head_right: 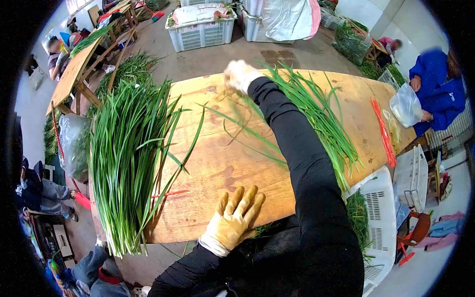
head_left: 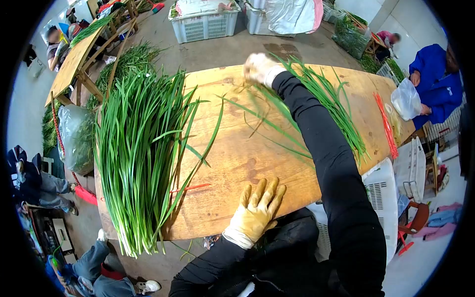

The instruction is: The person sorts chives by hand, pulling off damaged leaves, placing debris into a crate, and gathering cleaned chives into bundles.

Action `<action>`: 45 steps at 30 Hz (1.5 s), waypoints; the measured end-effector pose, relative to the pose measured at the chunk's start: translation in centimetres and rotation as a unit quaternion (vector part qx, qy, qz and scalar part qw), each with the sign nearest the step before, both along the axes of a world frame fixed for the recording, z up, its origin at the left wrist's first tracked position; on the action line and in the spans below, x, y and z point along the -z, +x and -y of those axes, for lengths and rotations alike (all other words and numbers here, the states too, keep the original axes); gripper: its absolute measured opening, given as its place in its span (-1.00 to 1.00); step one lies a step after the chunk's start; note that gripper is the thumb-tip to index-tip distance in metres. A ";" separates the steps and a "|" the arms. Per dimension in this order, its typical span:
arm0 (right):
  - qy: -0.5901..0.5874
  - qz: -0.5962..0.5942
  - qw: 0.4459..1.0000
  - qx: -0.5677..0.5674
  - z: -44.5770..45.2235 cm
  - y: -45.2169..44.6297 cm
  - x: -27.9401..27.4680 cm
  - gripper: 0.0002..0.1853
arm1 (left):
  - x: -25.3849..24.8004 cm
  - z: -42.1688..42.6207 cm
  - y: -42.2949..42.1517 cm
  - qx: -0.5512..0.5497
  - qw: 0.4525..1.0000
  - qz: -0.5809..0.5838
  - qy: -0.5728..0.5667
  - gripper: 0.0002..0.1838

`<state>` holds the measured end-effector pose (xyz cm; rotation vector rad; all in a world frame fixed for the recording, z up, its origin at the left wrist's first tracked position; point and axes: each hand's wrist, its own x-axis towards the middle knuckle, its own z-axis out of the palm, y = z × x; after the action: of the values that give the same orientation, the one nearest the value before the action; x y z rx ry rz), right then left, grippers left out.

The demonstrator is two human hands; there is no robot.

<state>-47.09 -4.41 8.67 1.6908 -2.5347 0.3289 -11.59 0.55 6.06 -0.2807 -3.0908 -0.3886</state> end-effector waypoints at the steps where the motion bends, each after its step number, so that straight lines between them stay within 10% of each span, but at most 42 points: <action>1: -0.098 -0.031 0.995 0.004 0.2 -0.3 -1.0 -0.85 | 0.1 0.0 0.0 -0.001 1.000 -0.002 -0.001 -0.09; 3: -0.353 0.297 0.887 0.009 0.9 -2.8 -1.4 -0.93 | 0.3 -0.2 0.1 -0.006 1.000 -0.005 0.002 -0.08; 12: -0.543 0.230 0.799 -0.121 -6.8 0.1 -17.6 -0.95 | -0.2 -0.5 0.7 -0.002 1.000 -0.027 0.001 0.00; 15: -0.533 0.277 0.799 0.036 -13.7 11.3 -23.7 -0.85 | 0.0 -0.8 0.9 -0.002 0.999 -0.032 -0.017 0.01; 18: -0.462 0.353 0.812 -0.047 -20.2 18.8 -25.7 -0.81 | 0.7 -0.8 1.0 0.001 0.998 -0.056 0.002 -0.02; 27: -0.378 0.491 0.785 -0.007 -30.4 32.5 -10.4 -0.72 | 0.6 -0.8 3.0 0.014 0.945 -0.200 0.257 -0.60; 29: -0.127 0.111 0.984 -0.060 -31.6 32.5 -5.2 -0.54 | 2.8 -0.9 4.3 -0.006 0.888 -0.094 0.449 -0.68; 31: 0.180 0.098 0.978 0.032 -33.7 31.5 -2.7 -0.43 | 2.2 -2.0 6.5 -0.025 0.902 -0.135 0.410 -0.72; 33: 0.100 0.139 0.968 0.186 -33.9 28.8 -1.5 -0.53 | 2.4 -3.2 7.8 -0.078 0.770 0.003 0.634 -0.71; 38: 0.160 0.006 0.891 0.425 -30.8 24.7 2.9 -0.78 | 2.7 -6.5 7.8 -0.050 0.719 0.136 0.679 -0.63; 45: 0.075 0.314 0.928 0.187 -27.3 34.9 -0.5 -0.65 | 4.7 -7.9 5.5 -0.112 0.512 0.250 0.814 -0.63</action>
<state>-12.22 22.86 9.17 1.2231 -3.3391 0.7607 -6.06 8.45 1.32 0.3550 -1.4581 -3.1124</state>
